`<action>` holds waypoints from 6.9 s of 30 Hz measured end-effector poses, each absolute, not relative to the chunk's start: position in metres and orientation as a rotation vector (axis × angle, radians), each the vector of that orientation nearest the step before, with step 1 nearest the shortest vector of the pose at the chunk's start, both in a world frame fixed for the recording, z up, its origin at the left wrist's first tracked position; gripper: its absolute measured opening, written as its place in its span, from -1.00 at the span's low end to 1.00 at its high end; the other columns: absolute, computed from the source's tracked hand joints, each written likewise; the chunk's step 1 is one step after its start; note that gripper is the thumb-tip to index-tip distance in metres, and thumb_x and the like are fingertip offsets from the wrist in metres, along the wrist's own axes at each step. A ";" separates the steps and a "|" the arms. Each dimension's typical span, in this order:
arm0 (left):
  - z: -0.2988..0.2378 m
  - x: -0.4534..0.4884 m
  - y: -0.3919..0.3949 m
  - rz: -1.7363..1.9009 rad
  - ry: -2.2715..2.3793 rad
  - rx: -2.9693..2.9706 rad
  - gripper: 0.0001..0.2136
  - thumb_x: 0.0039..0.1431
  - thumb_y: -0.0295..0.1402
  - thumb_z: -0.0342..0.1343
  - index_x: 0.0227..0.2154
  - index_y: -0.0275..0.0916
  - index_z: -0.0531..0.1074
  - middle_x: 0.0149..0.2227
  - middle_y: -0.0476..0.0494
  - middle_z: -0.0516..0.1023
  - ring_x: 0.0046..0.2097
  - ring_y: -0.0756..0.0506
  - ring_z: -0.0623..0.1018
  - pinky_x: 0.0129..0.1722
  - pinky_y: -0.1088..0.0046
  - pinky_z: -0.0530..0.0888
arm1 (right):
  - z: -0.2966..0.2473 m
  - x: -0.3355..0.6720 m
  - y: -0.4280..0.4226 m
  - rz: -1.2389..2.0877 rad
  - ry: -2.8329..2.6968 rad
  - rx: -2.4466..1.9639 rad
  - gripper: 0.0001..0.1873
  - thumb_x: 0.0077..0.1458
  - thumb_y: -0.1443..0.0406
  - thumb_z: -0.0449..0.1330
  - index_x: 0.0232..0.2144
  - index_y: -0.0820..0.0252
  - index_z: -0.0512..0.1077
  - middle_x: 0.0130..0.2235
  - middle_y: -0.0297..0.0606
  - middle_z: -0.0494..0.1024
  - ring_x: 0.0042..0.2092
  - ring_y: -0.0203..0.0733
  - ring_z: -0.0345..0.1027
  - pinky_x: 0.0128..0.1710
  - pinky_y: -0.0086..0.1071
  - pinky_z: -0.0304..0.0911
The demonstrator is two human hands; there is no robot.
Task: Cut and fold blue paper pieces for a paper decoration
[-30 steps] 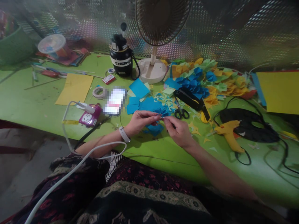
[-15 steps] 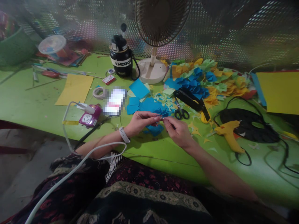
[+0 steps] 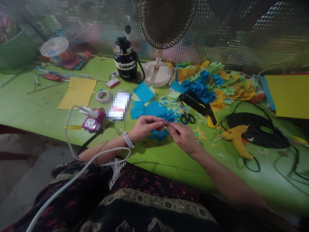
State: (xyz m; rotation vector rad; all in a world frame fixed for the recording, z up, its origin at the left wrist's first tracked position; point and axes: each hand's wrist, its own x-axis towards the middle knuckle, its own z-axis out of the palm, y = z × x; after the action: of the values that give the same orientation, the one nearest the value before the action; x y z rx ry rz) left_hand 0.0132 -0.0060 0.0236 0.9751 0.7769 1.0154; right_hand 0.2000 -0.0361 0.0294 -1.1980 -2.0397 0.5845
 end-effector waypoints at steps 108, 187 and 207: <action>0.013 0.007 0.003 1.235 0.751 1.327 -0.73 -0.04 -0.18 0.40 -0.49 -0.32 0.58 -0.48 -0.13 0.58 -0.49 0.00 0.55 -0.47 0.51 0.52 | 0.027 0.208 -0.034 0.466 -2.068 -1.051 -0.70 0.35 0.22 0.04 -0.02 0.11 0.51 -0.23 -0.17 0.63 -0.26 -0.15 0.54 -0.24 -0.28 0.48; 0.032 0.005 0.002 0.743 0.756 1.149 -0.47 -0.04 0.13 0.27 -0.49 -0.38 0.51 -0.52 -0.16 0.59 -0.48 -0.04 0.59 -0.39 0.45 0.56 | 0.020 0.202 -0.035 0.243 -1.973 -0.950 -0.78 0.26 0.30 0.16 -0.13 0.13 0.58 -0.37 -0.25 0.65 -0.41 -0.25 0.49 -0.40 -0.41 0.38; 0.033 0.003 0.002 0.699 0.775 1.220 -0.51 -0.05 0.08 0.31 -0.48 -0.35 0.45 -0.48 -0.11 0.58 -0.47 0.01 0.57 -0.41 0.50 0.54 | 0.023 0.201 -0.033 0.272 -1.987 -1.002 -0.75 0.27 0.26 0.13 -0.12 0.14 0.58 -0.23 -0.20 0.69 -0.28 -0.19 0.56 -0.27 -0.35 0.44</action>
State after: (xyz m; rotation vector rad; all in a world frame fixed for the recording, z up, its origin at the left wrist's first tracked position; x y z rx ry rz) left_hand 0.0031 0.0022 0.0328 1.2202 0.7748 0.6993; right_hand 0.2009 -0.0332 0.0225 -1.0024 -1.9870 0.2717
